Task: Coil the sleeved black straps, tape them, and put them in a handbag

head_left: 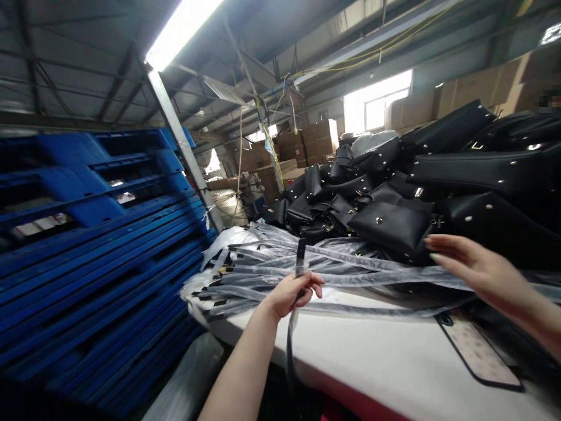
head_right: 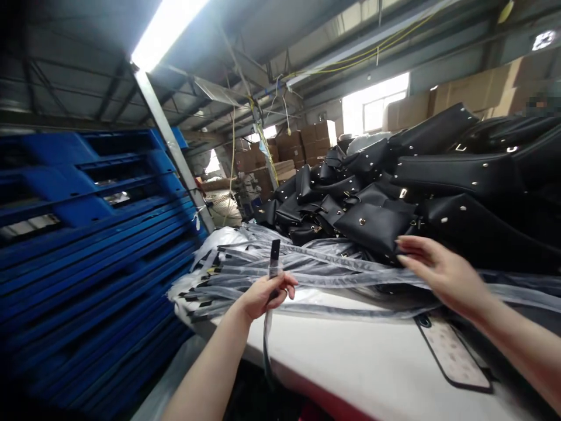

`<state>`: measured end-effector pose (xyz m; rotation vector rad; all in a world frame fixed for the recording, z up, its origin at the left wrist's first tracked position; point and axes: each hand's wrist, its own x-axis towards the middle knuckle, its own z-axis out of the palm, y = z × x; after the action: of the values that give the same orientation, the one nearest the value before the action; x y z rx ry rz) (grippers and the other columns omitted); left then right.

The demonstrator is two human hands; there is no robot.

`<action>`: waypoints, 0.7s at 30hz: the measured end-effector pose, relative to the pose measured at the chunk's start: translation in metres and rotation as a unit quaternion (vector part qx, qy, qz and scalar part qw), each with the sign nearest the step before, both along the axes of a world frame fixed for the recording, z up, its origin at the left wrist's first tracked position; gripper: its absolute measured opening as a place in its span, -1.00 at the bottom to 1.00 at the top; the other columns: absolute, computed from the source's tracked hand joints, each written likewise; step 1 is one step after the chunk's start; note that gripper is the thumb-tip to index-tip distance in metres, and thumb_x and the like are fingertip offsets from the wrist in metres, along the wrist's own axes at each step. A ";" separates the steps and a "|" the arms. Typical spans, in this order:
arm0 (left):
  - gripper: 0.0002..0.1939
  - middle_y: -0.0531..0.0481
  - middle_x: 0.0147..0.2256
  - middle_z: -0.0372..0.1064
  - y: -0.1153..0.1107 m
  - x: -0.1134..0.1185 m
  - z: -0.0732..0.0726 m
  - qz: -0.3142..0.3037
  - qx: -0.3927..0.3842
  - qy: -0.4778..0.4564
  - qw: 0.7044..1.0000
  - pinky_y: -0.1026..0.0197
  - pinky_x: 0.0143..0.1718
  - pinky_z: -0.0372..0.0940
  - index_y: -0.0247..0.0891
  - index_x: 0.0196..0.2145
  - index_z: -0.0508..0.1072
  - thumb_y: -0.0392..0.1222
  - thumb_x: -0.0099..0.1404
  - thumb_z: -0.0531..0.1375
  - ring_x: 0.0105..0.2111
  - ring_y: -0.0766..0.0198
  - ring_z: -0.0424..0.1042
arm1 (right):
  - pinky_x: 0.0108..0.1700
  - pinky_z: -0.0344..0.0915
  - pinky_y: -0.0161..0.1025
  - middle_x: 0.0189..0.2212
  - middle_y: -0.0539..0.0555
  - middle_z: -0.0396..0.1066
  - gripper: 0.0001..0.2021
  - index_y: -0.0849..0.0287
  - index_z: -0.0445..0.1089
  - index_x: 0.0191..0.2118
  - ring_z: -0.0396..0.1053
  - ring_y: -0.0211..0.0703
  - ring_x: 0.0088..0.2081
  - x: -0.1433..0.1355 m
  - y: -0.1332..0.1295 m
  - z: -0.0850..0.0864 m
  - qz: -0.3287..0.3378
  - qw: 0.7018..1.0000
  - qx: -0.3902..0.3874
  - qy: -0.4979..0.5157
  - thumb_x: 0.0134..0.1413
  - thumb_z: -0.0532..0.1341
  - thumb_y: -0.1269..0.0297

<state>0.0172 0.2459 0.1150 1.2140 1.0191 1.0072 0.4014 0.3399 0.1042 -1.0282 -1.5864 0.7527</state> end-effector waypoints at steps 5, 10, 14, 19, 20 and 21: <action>-0.54 -0.08 -0.47 0.42 -0.018 0.035 -0.006 -0.158 -0.099 -0.027 0.982 0.34 -0.73 -0.32 -0.40 -0.20 0.47 0.11 0.35 0.08 -0.78 0.58 -0.10 | 0.10 0.31 0.02 0.02 0.16 0.40 -0.39 0.01 0.12 0.25 0.39 -0.01 0.02 -0.117 -0.030 0.022 0.257 0.966 0.037 -0.013 0.12 0.22 0.00; -0.49 -0.08 -0.50 0.42 -0.031 0.052 -0.016 -0.181 -0.127 -0.036 0.975 0.34 -0.76 -0.31 -0.42 -0.23 0.46 0.17 0.33 0.07 -0.81 0.57 -0.09 | -0.02 0.36 -0.08 -0.26 0.14 0.52 -0.52 0.17 0.33 0.07 0.47 -0.06 -0.15 -0.172 -0.033 0.018 0.367 0.920 -0.097 0.095 0.14 0.18 -0.04; -0.40 -0.06 -0.56 0.42 -0.035 0.062 0.001 -0.120 -0.053 -0.061 0.990 0.38 -0.76 -0.19 -0.39 -0.32 0.43 0.27 0.34 -0.03 -0.81 0.52 0.04 | -0.08 0.35 -0.15 -0.40 0.05 0.51 -0.42 0.16 0.33 0.05 0.48 -0.08 -0.19 -0.197 -0.058 0.005 0.468 0.825 -0.240 0.205 0.06 0.22 -0.17; -0.43 -0.05 -0.53 0.46 -0.022 0.029 0.074 0.083 0.199 -0.018 0.976 0.30 -0.58 0.24 -0.35 -0.34 0.42 0.22 0.39 -0.09 -0.60 0.30 0.39 | -0.18 0.39 -0.30 -0.46 0.04 0.50 -0.42 0.31 0.44 -0.10 0.49 -0.20 -0.36 -0.187 -0.110 -0.013 0.735 0.568 -0.370 0.018 -0.25 0.49 0.07; -0.43 -0.04 -0.54 0.46 -0.018 0.010 0.089 0.162 0.251 0.011 0.954 0.31 -0.54 0.26 -0.36 -0.36 0.42 0.17 0.42 -0.11 -0.58 0.32 0.40 | -0.23 0.41 -0.33 -0.47 0.04 0.50 -0.47 0.33 0.45 -0.15 0.49 -0.22 -0.40 -0.171 -0.113 -0.012 0.746 0.534 -0.397 -0.026 -0.28 0.51 0.14; -0.44 -0.02 -0.55 0.45 -0.014 -0.012 0.102 0.240 0.275 0.036 0.930 0.32 -0.52 0.27 -0.37 -0.38 0.41 0.11 0.45 -0.15 -0.56 0.33 0.40 | -0.29 0.43 -0.35 -0.50 0.03 0.49 -0.52 0.35 0.47 -0.21 0.48 -0.24 -0.45 -0.149 -0.114 -0.009 0.736 0.522 -0.427 -0.056 -0.28 0.51 0.17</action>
<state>0.0057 0.2315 0.2167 1.4912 1.1626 1.7269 0.2519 0.2258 0.0950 0.0785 -1.9849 2.8819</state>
